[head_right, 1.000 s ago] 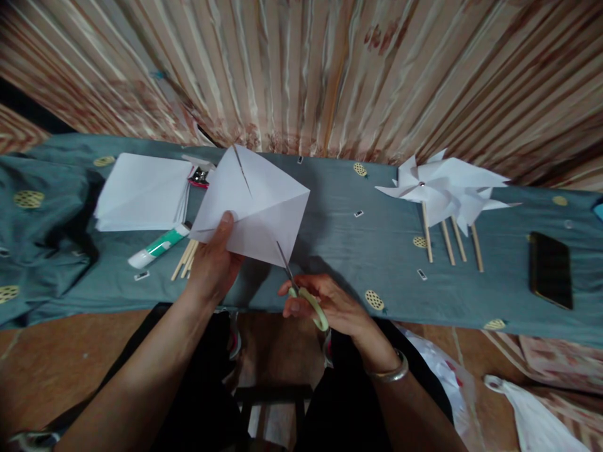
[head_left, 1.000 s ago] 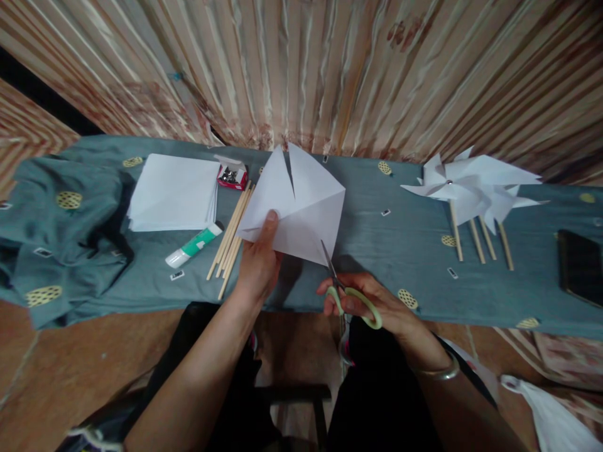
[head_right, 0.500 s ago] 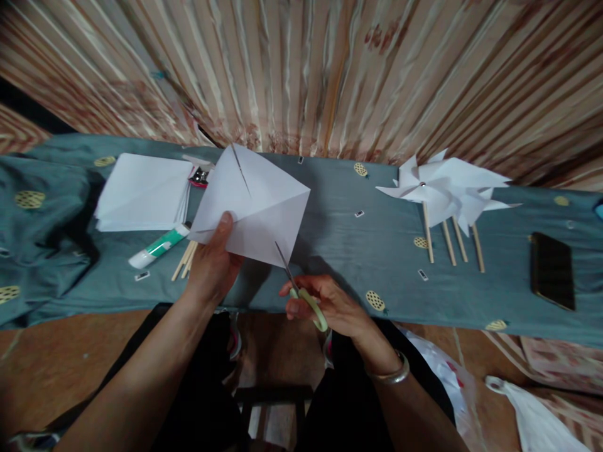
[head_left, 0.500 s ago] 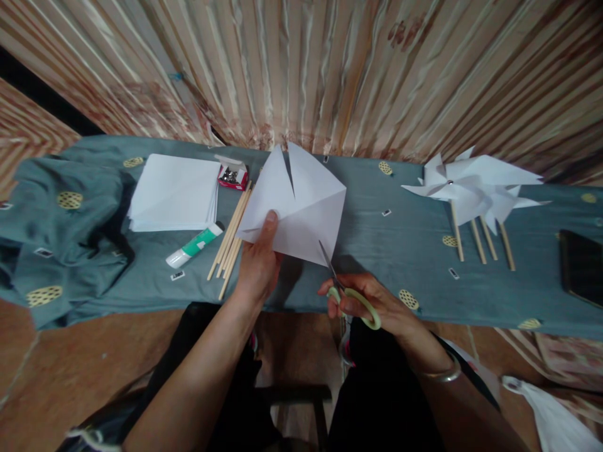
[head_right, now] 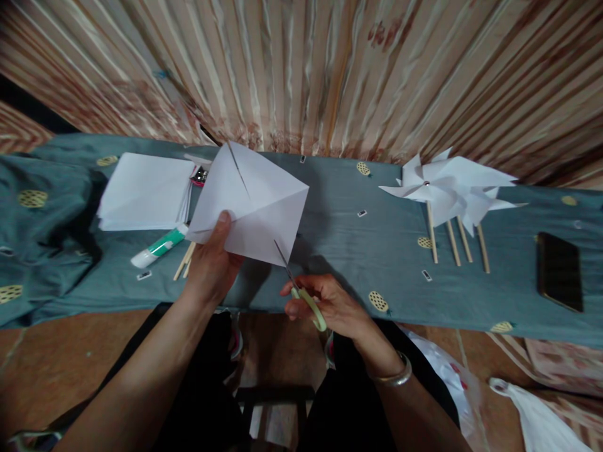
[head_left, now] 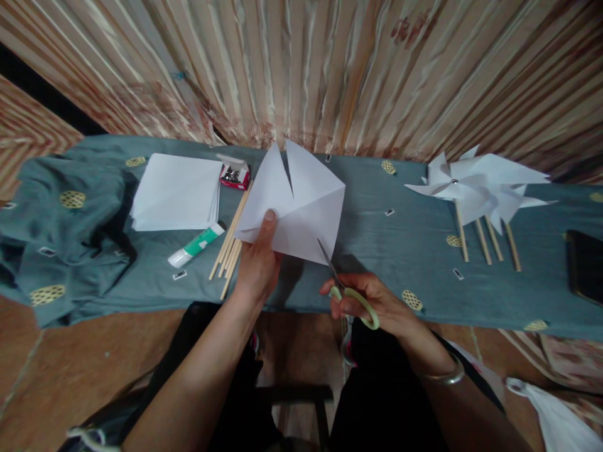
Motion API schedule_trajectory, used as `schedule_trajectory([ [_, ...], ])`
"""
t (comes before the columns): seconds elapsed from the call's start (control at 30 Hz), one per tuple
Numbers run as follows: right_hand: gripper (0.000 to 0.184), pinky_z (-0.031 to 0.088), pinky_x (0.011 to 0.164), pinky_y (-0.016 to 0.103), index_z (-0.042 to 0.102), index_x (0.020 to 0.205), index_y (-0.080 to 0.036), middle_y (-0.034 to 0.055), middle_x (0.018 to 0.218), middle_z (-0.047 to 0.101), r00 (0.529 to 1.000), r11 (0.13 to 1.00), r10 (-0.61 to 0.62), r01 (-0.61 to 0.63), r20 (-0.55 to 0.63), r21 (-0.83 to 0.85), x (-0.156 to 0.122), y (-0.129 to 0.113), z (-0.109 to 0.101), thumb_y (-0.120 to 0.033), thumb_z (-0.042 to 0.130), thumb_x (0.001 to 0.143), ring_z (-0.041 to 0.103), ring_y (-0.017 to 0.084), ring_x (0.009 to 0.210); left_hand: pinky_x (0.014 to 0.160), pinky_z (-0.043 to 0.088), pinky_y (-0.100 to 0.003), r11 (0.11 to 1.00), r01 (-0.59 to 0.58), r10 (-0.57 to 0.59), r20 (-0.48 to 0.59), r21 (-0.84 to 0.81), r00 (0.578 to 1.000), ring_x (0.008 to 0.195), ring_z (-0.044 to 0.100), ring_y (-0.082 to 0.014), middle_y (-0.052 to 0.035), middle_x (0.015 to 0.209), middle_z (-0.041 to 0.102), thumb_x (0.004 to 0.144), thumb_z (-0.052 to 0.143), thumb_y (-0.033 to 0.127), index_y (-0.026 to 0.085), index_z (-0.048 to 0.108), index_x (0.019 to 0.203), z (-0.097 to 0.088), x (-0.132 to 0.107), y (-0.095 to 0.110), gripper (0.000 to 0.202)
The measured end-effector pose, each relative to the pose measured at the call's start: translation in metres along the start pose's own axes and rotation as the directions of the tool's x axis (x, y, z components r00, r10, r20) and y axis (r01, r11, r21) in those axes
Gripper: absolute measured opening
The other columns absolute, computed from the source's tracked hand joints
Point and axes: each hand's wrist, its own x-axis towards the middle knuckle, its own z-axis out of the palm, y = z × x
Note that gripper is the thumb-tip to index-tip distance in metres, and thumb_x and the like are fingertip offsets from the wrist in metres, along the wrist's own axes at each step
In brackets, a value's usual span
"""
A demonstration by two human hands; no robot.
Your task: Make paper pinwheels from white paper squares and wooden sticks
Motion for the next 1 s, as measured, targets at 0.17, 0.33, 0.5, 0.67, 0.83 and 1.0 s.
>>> schedule_trajectory([
  [0.17,0.057,0.044,0.055,0.025,0.065,0.096,-0.014,-0.0015,0.065,0.063,1.0,0.999,0.007,-0.007,-0.002,0.048,0.0015,-0.0002,0.0007,-0.056,0.082,0.063,0.057,0.011,0.057,0.097,0.054,-0.029,1.0,-0.008,0.008,0.008,-0.018,1.0,0.101,0.071,-0.0167,-0.0022,0.102,0.076,0.089,0.065,0.021,0.021,0.067,0.11,0.0001,0.0002,0.0005,0.022],
  [0.33,0.053,0.042,0.052,0.025,0.064,0.096,-0.014,-0.0018,0.064,0.061,0.999,0.998,0.034,-0.033,-0.014,0.052,0.0019,-0.0015,0.002,-0.051,0.083,0.064,0.055,0.011,0.055,0.094,0.055,-0.027,1.0,-0.019,0.019,0.015,-0.007,1.0,0.096,0.072,-0.016,-0.001,0.098,0.076,0.087,0.068,0.023,0.021,0.068,0.108,-0.0013,0.0014,0.0003,0.021],
  [0.5,0.051,0.041,0.051,0.024,0.063,0.094,-0.013,-0.003,0.062,0.06,0.998,0.997,0.043,-0.04,-0.039,0.063,0.0016,-0.0017,0.0031,-0.048,0.084,0.064,0.053,0.01,0.053,0.093,0.056,-0.027,0.999,-0.032,0.032,0.017,-0.013,0.999,0.096,0.072,-0.016,-0.0008,0.098,0.076,0.086,0.07,0.022,0.022,0.068,0.109,-0.0017,0.0018,0.0003,0.023],
  [0.67,0.048,0.041,0.048,0.023,0.064,0.092,-0.015,-0.0053,0.06,0.059,0.999,0.996,0.033,-0.03,-0.036,0.089,0.0026,-0.0007,0.0033,-0.046,0.086,0.062,0.053,0.008,0.051,0.094,0.056,-0.028,1.0,-0.02,0.02,-0.017,0.002,1.0,0.104,0.07,-0.0182,-0.0018,0.099,0.076,0.086,0.068,0.021,0.024,0.068,0.11,-0.0009,0.002,0.0007,0.024],
  [0.83,0.049,0.04,0.047,0.021,0.065,0.091,-0.016,-0.0068,0.059,0.057,0.999,0.996,0.028,-0.025,-0.04,0.085,0.0039,0.0018,0.003,-0.048,0.086,0.061,0.053,0.008,0.05,0.096,0.055,-0.03,1.0,-0.023,0.023,-0.02,-0.003,1.0,0.107,0.07,-0.02,-0.0026,0.101,0.076,0.083,0.073,0.024,0.023,0.067,0.113,-0.0019,0.0028,0.0008,0.031],
  [1.0,0.052,0.038,0.047,0.022,0.066,0.092,-0.015,-0.004,0.061,0.06,0.998,0.998,0.033,-0.031,-0.055,0.049,0.004,0.0029,0.0032,-0.052,0.084,0.062,0.052,0.008,0.051,0.095,0.055,-0.028,1.0,-0.003,0.003,-0.016,-0.009,1.0,0.1,0.071,-0.0169,-0.0009,0.096,0.076,0.088,0.066,0.02,0.023,0.067,0.111,-0.0012,0.0005,-0.0002,0.023],
])
